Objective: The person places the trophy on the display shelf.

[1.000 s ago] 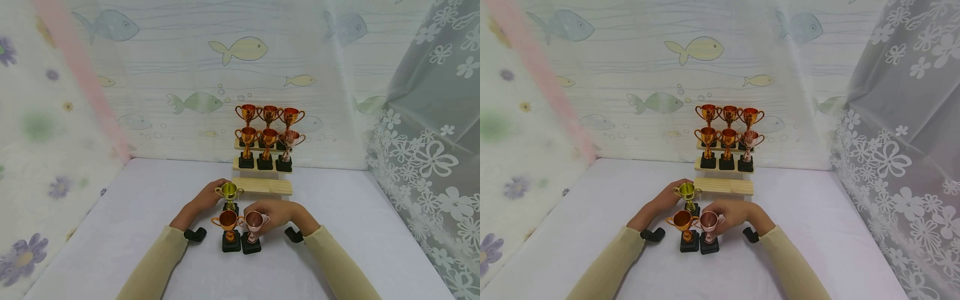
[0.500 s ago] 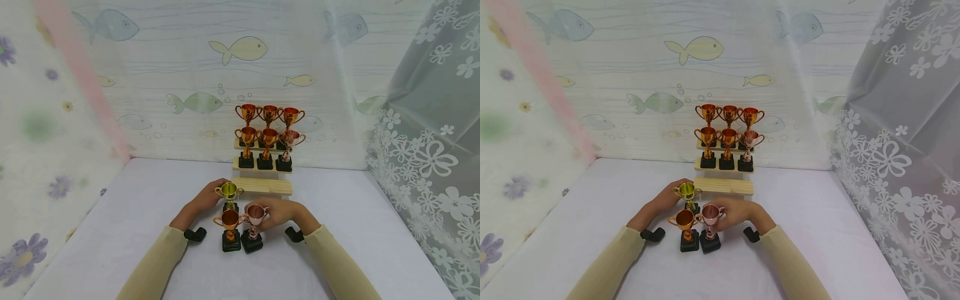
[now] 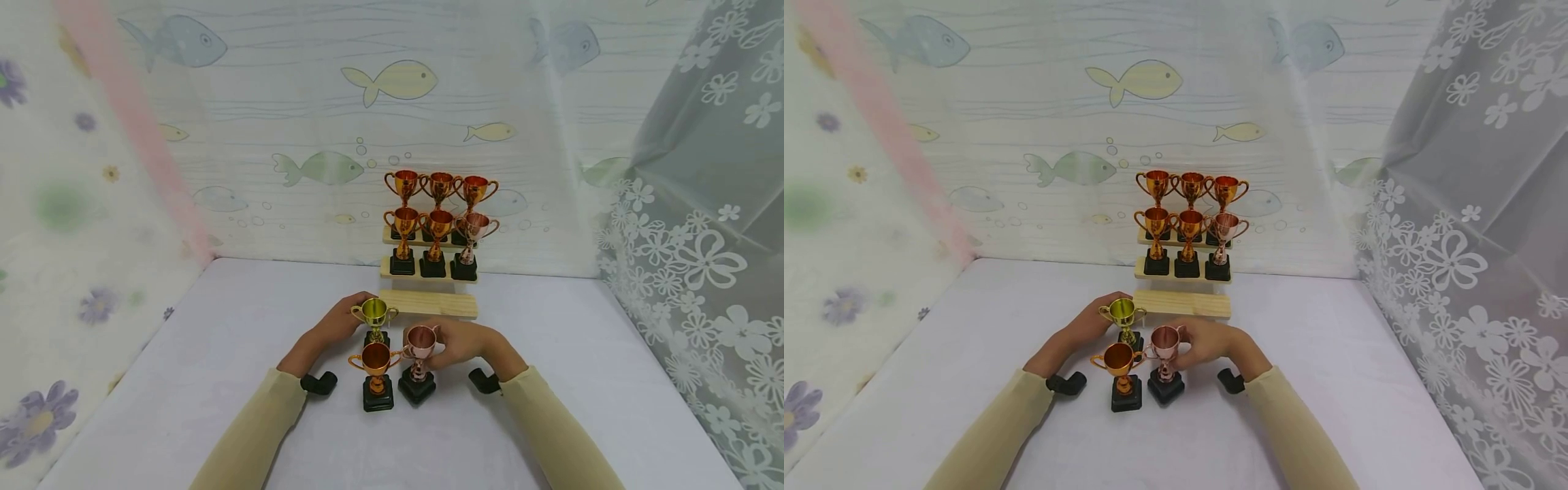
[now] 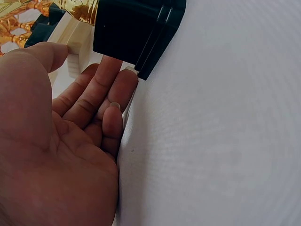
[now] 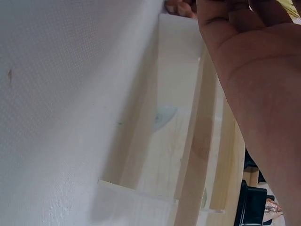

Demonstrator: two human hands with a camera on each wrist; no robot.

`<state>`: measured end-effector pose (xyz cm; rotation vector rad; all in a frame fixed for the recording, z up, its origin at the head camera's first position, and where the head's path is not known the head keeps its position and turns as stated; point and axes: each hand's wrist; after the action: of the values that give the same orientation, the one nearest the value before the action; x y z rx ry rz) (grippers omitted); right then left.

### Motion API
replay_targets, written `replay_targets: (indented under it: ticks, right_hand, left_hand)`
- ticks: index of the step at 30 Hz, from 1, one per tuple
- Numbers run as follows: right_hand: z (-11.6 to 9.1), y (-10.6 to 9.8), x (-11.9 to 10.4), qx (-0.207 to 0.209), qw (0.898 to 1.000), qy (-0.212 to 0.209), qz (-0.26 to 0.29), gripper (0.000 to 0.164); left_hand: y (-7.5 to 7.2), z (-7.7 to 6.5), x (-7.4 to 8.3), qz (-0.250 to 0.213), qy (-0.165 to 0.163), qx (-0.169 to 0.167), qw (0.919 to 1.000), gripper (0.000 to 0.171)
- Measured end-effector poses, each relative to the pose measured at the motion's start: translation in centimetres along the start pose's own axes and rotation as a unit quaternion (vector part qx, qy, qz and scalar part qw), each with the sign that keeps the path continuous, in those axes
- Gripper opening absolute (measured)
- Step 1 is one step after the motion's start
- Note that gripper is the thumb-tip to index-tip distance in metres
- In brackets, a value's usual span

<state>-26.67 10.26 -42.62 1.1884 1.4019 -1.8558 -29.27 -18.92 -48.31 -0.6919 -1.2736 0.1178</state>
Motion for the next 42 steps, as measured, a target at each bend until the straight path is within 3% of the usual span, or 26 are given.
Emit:
replay_targets:
  ticks: [13, 19, 23, 26, 29, 32, 35, 42]
  right_hand:
    - [-0.3, -1.0, 0.2, 0.024, 0.999, -0.025, 0.024, 0.031]
    - [-0.7, -1.4, -0.2, 0.08, 0.997, 0.007, -0.012, 0.024]
    - [-0.9, -1.7, -0.7, 0.126, 0.99, 0.059, -0.038, 0.013]
    - [-1.0, -1.8, -1.1, 0.163, 0.982, 0.092, -0.029, 0.016]
    - [-0.9, -1.9, -1.4, 0.19, 0.978, 0.081, 0.013, 0.028]
    - [-0.6, -2.2, -1.6, 0.209, 0.976, 0.042, 0.043, 0.03]
    - [-0.4, -2.4, -1.7, 0.242, 0.969, 0.029, 0.027, 0.027]
    - [0.2, -2.8, -2.2, 0.31, 0.948, 0.065, -0.017, 0.019]
  left_hand:
    - [0.1, 0.1, -0.4, -0.004, -0.014, -0.002, 0.9999, 0.028]
    - [0.0, 0.1, -0.2, -0.004, -0.012, -0.003, 0.9999, 0.029]
    - [0.0, 0.0, 0.0, -0.005, -0.018, -0.002, 0.9998, 0.029]
    - [0.0, 0.0, 0.1, -0.008, -0.018, -0.001, 0.9998, 0.029]
    - [0.1, 0.1, 0.0, -0.015, -0.015, -0.001, 0.9998, 0.029]
    - [0.1, 0.1, -0.1, -0.019, -0.019, -0.001, 0.9996, 0.03]
    - [0.2, 0.2, -0.2, -0.015, -0.025, 0.0, 0.9996, 0.03]
    - [0.1, 0.1, -0.2, -0.002, -0.032, 0.0, 0.9995, 0.029]
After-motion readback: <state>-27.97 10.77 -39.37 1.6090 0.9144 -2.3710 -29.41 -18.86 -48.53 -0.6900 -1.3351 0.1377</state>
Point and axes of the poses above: each hand's wrist, its own z-axis towards the middle knuckle, its own y-axis out of the palm, x = y × z, and after that the axes turned 3 degrees about -y, right-handed
